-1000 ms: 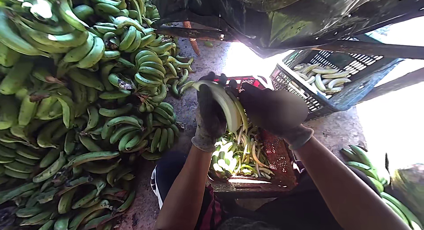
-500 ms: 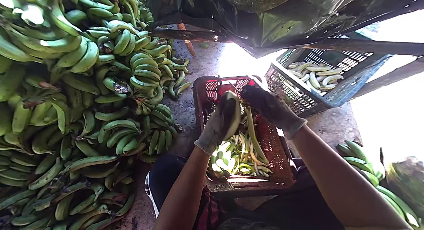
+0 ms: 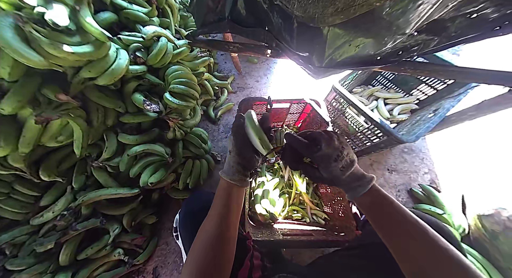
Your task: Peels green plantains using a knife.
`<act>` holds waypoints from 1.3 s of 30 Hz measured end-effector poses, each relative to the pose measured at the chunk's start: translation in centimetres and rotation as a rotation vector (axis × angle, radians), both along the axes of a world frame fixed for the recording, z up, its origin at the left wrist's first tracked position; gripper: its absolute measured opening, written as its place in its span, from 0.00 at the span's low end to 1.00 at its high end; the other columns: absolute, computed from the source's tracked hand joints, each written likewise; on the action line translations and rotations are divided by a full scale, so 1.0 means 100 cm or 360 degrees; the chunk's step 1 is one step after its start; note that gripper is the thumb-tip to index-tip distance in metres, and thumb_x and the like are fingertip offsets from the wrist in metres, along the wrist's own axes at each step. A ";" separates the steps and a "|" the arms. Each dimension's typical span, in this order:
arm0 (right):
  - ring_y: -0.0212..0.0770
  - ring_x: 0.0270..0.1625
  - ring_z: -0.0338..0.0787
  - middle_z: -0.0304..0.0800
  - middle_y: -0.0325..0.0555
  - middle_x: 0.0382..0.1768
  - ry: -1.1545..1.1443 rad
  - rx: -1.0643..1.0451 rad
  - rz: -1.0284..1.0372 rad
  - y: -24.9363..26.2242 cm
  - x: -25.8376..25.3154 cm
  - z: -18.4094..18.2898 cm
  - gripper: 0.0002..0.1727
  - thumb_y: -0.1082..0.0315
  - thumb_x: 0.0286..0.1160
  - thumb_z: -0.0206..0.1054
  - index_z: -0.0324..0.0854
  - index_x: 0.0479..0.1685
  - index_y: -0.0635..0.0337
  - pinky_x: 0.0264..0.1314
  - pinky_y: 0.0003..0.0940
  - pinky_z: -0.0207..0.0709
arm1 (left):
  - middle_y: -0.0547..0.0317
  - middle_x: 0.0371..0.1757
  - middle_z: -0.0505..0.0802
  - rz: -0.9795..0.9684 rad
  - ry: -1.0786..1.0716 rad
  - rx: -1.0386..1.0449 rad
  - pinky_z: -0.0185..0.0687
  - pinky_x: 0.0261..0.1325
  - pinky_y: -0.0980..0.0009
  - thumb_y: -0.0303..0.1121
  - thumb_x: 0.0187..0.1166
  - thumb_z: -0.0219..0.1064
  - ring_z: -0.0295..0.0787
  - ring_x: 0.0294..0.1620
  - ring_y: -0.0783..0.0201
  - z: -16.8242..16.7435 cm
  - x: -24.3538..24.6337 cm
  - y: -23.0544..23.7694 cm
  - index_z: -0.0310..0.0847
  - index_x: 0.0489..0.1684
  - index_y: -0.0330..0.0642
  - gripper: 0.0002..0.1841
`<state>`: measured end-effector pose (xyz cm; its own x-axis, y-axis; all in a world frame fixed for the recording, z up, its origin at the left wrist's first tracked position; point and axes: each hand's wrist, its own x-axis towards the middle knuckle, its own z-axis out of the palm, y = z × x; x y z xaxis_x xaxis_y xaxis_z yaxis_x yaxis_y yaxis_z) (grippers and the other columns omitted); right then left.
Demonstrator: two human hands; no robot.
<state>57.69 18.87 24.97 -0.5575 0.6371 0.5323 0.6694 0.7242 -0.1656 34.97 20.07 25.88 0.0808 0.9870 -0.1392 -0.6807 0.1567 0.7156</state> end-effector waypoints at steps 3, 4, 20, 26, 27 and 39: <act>0.54 0.54 0.92 0.92 0.54 0.57 -0.0025 -0.0079 -0.0038 -0.003 -0.004 -0.004 0.33 0.39 0.75 0.59 0.79 0.79 0.36 0.52 0.57 0.82 | 0.57 0.45 0.93 0.0060 0.0084 -0.0027 0.86 0.29 0.71 0.56 0.92 0.30 0.90 0.31 0.65 0.012 0.001 -0.002 0.74 0.58 0.51 0.28; 0.55 0.53 0.92 0.91 0.54 0.56 -0.0044 -0.0097 -0.0044 -0.005 -0.006 -0.004 0.34 0.39 0.74 0.58 0.77 0.81 0.37 0.51 0.57 0.82 | 0.57 0.44 0.93 0.0071 0.0082 -0.0039 0.86 0.29 0.71 0.55 0.93 0.29 0.89 0.30 0.65 0.014 0.001 -0.003 0.74 0.57 0.51 0.28; 0.54 0.46 0.91 0.89 0.53 0.54 -0.0025 -0.0690 -0.0301 -0.008 -0.005 0.037 0.37 0.48 0.75 0.65 0.67 0.89 0.36 0.41 0.57 0.84 | 0.66 0.39 0.88 -0.0183 0.0941 0.0250 0.83 0.33 0.76 0.51 0.91 0.49 0.84 0.33 0.74 -0.005 0.006 -0.027 0.78 0.65 0.56 0.18; 0.44 0.40 0.92 0.93 0.47 0.44 0.0477 -0.1762 -0.0616 0.028 0.021 0.022 0.33 0.31 0.85 0.47 0.77 0.78 0.34 0.45 0.53 0.85 | 0.60 0.62 0.89 -0.0441 0.1003 0.0384 0.87 0.45 0.69 0.52 0.91 0.48 0.88 0.46 0.68 -0.002 0.013 -0.026 0.61 0.89 0.69 0.26; 0.43 0.38 0.92 0.93 0.45 0.42 0.0480 -0.1702 -0.0581 0.025 0.022 0.019 0.31 0.31 0.85 0.48 0.79 0.77 0.33 0.43 0.52 0.86 | 0.58 0.55 0.91 -0.0412 0.0734 0.0302 0.88 0.40 0.70 0.53 0.90 0.48 0.90 0.41 0.67 -0.009 0.008 -0.022 0.69 0.84 0.64 0.25; 0.45 0.43 0.90 0.91 0.45 0.41 -0.0061 -0.0342 0.0204 -0.001 0.012 0.007 0.33 0.40 0.76 0.58 0.74 0.84 0.33 0.44 0.47 0.83 | 0.52 0.49 0.94 -0.0133 0.0271 -0.0070 0.89 0.34 0.69 0.62 0.90 0.39 0.93 0.36 0.62 -0.001 -0.010 -0.006 0.77 0.71 0.55 0.30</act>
<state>58.85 18.81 25.68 -0.6581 0.6561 0.3694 0.5832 0.7545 -0.3011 33.97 19.45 25.75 0.1338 0.9704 -0.2010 -0.5337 0.2415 0.8105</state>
